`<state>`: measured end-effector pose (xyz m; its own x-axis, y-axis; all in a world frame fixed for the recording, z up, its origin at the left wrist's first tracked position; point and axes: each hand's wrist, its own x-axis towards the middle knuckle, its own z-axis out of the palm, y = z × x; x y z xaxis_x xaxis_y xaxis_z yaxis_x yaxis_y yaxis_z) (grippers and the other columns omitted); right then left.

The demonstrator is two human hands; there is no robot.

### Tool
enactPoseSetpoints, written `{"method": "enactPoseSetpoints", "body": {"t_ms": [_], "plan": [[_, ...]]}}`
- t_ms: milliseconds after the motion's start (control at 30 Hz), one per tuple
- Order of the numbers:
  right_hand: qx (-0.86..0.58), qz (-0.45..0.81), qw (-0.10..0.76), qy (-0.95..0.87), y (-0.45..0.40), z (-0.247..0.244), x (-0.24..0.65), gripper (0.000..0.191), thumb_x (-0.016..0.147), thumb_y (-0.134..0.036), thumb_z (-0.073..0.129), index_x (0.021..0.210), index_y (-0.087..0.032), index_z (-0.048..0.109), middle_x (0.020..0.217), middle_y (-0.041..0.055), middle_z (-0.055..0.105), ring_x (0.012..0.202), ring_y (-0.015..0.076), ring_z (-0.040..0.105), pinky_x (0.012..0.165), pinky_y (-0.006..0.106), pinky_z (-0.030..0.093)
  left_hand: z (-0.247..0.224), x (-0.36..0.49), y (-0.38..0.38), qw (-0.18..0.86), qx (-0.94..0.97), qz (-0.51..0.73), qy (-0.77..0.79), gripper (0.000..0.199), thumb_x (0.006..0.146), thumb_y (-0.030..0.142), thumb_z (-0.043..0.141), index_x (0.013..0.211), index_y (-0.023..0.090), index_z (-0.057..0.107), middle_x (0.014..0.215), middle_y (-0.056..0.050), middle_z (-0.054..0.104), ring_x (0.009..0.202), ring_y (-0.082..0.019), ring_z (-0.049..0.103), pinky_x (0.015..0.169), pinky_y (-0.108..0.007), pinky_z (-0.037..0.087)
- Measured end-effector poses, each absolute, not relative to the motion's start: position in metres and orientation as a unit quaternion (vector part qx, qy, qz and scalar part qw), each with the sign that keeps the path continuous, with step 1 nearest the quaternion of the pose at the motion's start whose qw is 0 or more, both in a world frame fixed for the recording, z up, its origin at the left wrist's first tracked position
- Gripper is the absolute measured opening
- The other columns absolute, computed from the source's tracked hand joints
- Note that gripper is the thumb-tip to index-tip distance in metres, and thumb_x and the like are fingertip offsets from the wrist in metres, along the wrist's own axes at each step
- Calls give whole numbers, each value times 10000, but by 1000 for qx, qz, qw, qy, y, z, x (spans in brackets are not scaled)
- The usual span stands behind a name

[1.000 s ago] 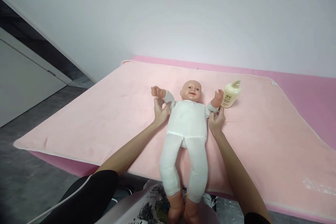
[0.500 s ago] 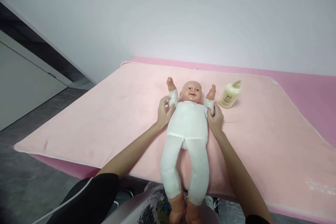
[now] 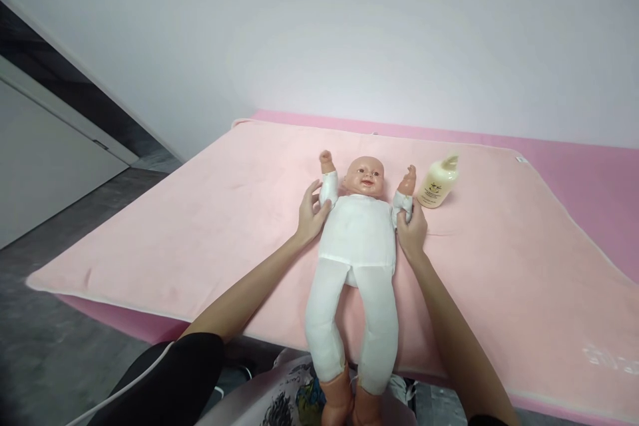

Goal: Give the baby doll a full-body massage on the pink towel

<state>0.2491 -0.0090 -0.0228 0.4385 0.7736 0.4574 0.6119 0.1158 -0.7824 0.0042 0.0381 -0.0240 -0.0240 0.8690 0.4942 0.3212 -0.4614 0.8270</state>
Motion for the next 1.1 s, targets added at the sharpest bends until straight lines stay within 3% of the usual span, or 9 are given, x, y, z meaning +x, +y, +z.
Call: {"method": "enactPoseSetpoints", "body": {"t_ms": [100, 167, 267, 367, 533, 667, 833, 933, 1100], "plan": [[-626, 48, 582, -517, -14, -31, 250, 366, 671, -276, 457, 1011, -155, 516, 800, 70, 592, 687, 213, 569, 635, 347, 456, -28, 6, 36, 206, 618, 624, 432, 452, 812, 376, 551, 1206, 218, 397, 1224, -118, 486, 1031, -202, 548, 819, -348, 486], [-568, 27, 606, -557, -17, -35, 251, 357, 637, -257, 487, 985, -176, 511, 861, 81, 594, 779, 236, 599, 685, 372, 482, -29, 7, 33, 168, 622, 647, 409, 340, 792, 358, 579, 1069, 210, 449, 1096, -92, 510, 990, -200, 554, 818, -358, 486], [-496, -11, 614, -613, -19, -36, 251, 318, 628, -237, 524, 944, -202, 513, 922, 87, 600, 850, 242, 607, 745, 394, 493, -24, 8, 27, 139, 683, 638, 327, 220, 759, 331, 624, 833, 204, 460, 977, -62, 494, 955, -204, 570, 822, -369, 490], [-504, -18, 615, -606, -17, -36, 251, 328, 638, -240, 511, 962, -190, 523, 913, 97, 603, 843, 243, 606, 753, 407, 490, -15, 9, 23, 107, 715, 616, 312, 172, 761, 249, 618, 756, 203, 452, 950, -55, 496, 938, -195, 566, 814, -358, 489], [-605, 61, 584, -539, -12, -35, 250, 411, 659, -260, 464, 1053, -150, 512, 792, 49, 579, 617, 175, 547, 584, 325, 453, -10, 10, 28, 132, 691, 589, 397, 122, 817, 223, 549, 936, 202, 537, 1037, -78, 519, 1021, -197, 526, 886, -361, 452], [-642, 72, 529, -550, -8, -24, 248, 322, 736, -307, 430, 997, -161, 550, 824, 67, 604, 710, 203, 546, 643, 328, 427, -15, 8, 37, 206, 679, 539, 455, 295, 854, 326, 513, 1123, 206, 535, 1106, -95, 548, 1050, -208, 527, 875, -359, 456], [-692, 145, 455, -541, -2, -16, 248, 327, 794, -404, 389, 869, -165, 601, 728, 66, 610, 657, 203, 517, 608, 315, 398, -22, 5, 44, 258, 657, 491, 511, 355, 852, 362, 496, 1148, 177, 556, 1104, -119, 594, 1010, -231, 554, 884, -406, 440], [-684, 134, 468, -543, -2, -17, 248, 329, 786, -401, 392, 894, -169, 600, 774, 75, 625, 688, 209, 529, 627, 320, 408, -23, 4, 45, 272, 648, 510, 496, 381, 834, 363, 517, 1170, 184, 541, 1124, -121, 585, 1012, -230, 558, 861, -395, 454], [-652, 64, 553, -515, -10, -30, 250, 334, 717, -300, 412, 997, -165, 535, 783, 67, 594, 719, 221, 557, 647, 351, 442, -25, 6, 39, 253, 596, 620, 443, 500, 803, 310, 530, 1268, 223, 371, 1250, -122, 460, 969, -184, 571, 758, -313, 494]]}}
